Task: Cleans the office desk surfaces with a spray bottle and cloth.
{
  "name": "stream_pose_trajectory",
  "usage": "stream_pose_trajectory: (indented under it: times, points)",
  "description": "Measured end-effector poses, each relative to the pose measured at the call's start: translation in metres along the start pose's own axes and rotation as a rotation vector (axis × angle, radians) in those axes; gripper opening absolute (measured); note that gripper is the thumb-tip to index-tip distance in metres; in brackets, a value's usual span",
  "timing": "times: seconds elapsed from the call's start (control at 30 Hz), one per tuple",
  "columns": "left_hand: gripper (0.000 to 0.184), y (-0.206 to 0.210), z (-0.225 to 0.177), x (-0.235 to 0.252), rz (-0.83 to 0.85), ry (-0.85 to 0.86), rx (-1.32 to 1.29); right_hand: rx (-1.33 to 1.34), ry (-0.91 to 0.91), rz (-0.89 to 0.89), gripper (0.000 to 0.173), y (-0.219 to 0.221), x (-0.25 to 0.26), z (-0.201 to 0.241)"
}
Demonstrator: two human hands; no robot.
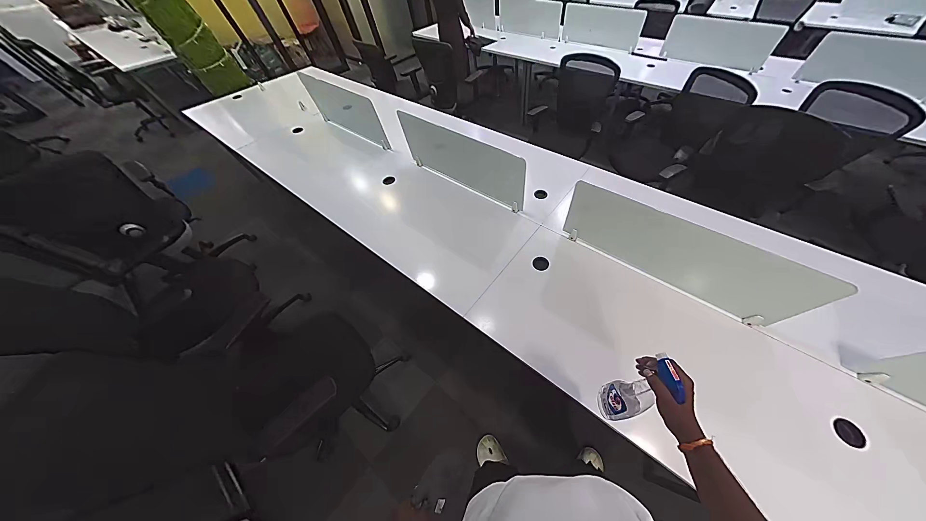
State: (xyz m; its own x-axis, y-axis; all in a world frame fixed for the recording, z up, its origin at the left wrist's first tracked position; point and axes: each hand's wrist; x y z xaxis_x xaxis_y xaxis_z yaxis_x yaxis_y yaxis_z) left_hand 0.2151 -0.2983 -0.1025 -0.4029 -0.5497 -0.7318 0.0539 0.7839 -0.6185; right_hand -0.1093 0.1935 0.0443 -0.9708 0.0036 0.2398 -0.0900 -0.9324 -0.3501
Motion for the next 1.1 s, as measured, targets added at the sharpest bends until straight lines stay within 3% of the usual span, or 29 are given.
stream_pose_trajectory:
  times: [0.2,0.37,0.53,0.83,1.0,1.1]
  points:
    - [0.046,-0.059,0.012,0.050,0.002,-0.021,-0.042,-0.016,-0.086,0.054,0.022,0.099,0.025,0.054]
    - [0.049,-0.095,-0.003,0.073,-0.060,-0.032,-0.068,-0.019,-0.078,0.258,0.026,0.167,0.053,0.067]
    - [0.048,-0.116,-0.012,0.108,-0.106,-0.006,-0.036,0.013,-0.081,0.398,0.027,0.235,0.086,0.066]
    - [0.040,-0.176,-0.046,0.158,-0.105,-0.103,0.085,-0.062,-0.032,0.415,0.036,0.360,0.158,0.023]
    - [0.043,-0.222,-0.100,0.178,-0.146,-0.158,0.078,0.072,-0.073,0.535,0.030,0.404,0.209,0.017]
    - [0.042,-0.242,-0.128,0.200,-0.171,-0.135,0.056,-0.075,-0.192,0.532,0.037,0.420,0.228,0.022]
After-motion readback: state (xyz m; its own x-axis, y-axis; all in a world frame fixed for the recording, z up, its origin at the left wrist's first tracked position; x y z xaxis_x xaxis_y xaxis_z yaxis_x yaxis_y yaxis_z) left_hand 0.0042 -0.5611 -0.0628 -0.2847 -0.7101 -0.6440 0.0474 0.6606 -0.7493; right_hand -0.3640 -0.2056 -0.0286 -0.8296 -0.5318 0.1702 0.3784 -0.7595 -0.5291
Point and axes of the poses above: each hand's wrist, its own x-axis towards the middle knuckle, its own y-axis out of the palm, z = x × y, and after that the axes turned 10 degrees about -x, right-handed
